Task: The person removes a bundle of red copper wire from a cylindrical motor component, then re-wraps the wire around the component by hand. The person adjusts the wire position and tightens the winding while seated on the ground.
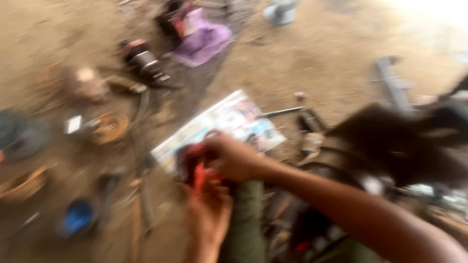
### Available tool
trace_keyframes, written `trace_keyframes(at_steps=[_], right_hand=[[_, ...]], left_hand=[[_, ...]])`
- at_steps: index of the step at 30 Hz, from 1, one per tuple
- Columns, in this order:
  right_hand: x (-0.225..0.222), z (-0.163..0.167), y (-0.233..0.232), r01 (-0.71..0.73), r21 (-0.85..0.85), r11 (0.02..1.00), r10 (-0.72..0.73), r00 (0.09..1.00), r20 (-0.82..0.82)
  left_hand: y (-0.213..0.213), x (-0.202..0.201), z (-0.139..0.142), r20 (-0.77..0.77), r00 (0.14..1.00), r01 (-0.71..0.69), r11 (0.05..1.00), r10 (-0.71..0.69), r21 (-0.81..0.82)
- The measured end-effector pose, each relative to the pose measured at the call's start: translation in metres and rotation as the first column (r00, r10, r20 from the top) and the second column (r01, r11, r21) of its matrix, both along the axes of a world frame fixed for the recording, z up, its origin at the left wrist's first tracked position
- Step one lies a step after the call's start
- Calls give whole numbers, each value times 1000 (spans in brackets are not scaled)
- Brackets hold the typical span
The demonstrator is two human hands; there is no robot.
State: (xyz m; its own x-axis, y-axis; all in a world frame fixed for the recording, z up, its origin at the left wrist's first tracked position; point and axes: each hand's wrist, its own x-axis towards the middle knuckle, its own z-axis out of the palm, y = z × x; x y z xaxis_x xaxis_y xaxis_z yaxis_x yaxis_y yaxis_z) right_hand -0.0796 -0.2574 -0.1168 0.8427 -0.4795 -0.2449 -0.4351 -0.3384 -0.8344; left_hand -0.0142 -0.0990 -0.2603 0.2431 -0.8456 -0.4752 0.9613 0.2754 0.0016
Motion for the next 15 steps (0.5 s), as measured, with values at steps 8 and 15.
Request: trace_keyframes(at_steps=[8, 15], right_hand=[[-7, 10, 11, 9, -159, 987, -1, 999, 49], [-6, 17, 18, -119, -67, 991, 125, 988, 94]], left_hand=[[111, 42, 74, 965, 258, 249, 962, 44, -110], [30, 178, 139, 927, -293, 205, 932, -233, 299]])
